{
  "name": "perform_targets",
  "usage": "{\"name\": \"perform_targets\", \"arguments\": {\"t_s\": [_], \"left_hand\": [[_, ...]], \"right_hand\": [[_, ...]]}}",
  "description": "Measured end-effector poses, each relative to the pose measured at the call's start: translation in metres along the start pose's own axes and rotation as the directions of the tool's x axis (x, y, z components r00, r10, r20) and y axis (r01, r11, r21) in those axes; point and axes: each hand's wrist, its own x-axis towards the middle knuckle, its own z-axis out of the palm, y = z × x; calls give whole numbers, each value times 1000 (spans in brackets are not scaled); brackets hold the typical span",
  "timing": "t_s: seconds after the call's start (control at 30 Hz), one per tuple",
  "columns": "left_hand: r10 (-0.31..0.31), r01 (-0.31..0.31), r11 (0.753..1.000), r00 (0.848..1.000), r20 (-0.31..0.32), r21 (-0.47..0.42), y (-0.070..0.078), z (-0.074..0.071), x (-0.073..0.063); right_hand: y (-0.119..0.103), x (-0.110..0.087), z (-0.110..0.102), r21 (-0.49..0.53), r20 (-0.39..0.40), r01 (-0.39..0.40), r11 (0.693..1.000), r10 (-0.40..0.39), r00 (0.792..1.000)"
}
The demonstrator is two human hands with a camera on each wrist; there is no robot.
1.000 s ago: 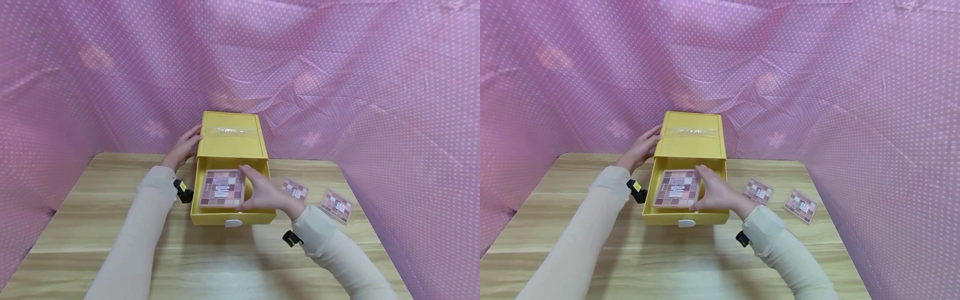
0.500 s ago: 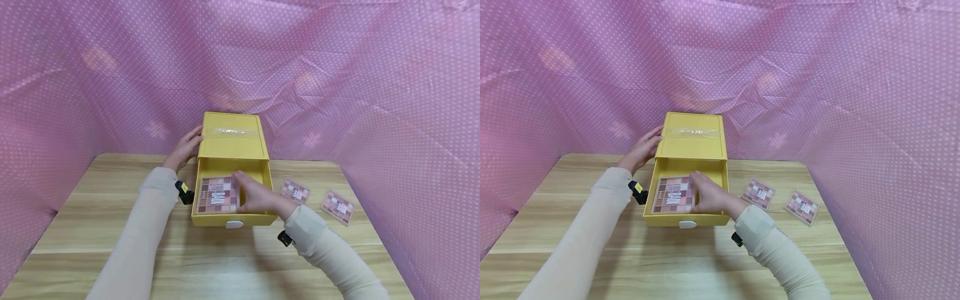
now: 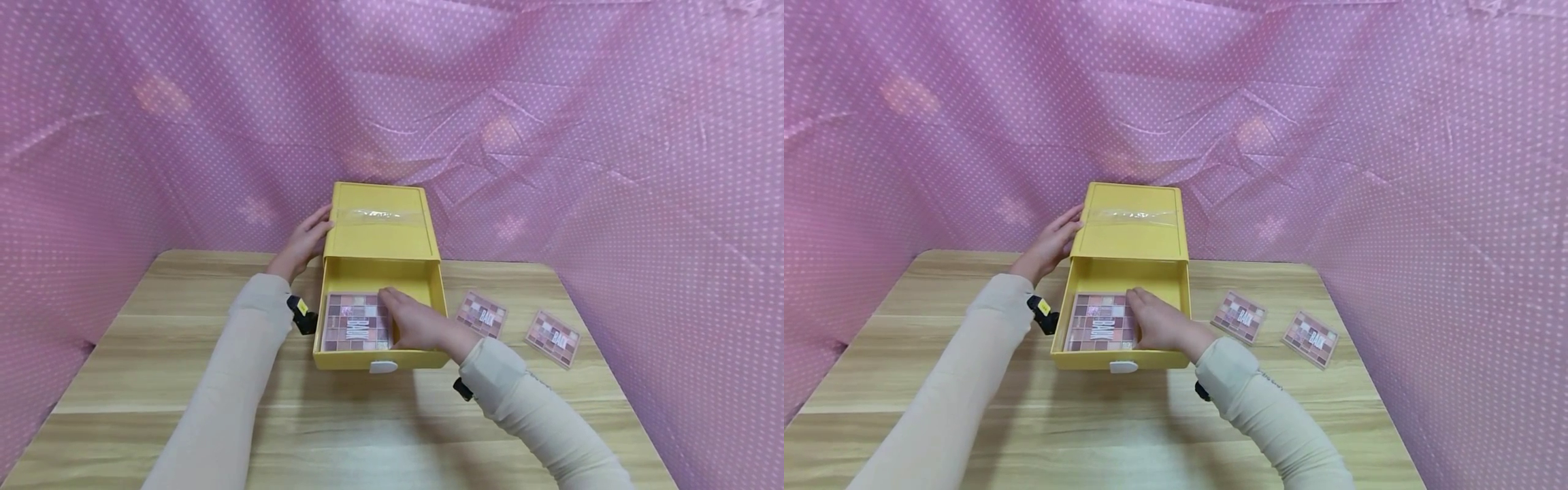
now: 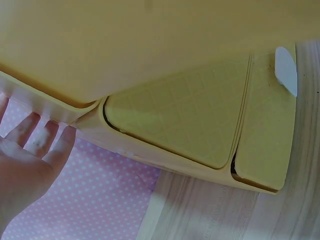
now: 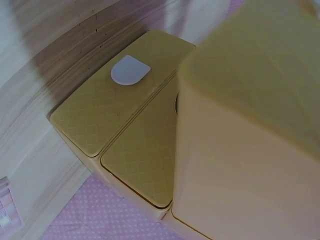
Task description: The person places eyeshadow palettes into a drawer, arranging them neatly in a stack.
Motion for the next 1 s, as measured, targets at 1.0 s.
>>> {"name": "perform_targets", "arguments": {"t_s": [1.0], "left_hand": [[11, -11, 1000, 1000, 11, 17, -2, -5, 9]], "right_hand": [[1, -26, -71, 318, -61, 11, 948, 9, 998]]}}
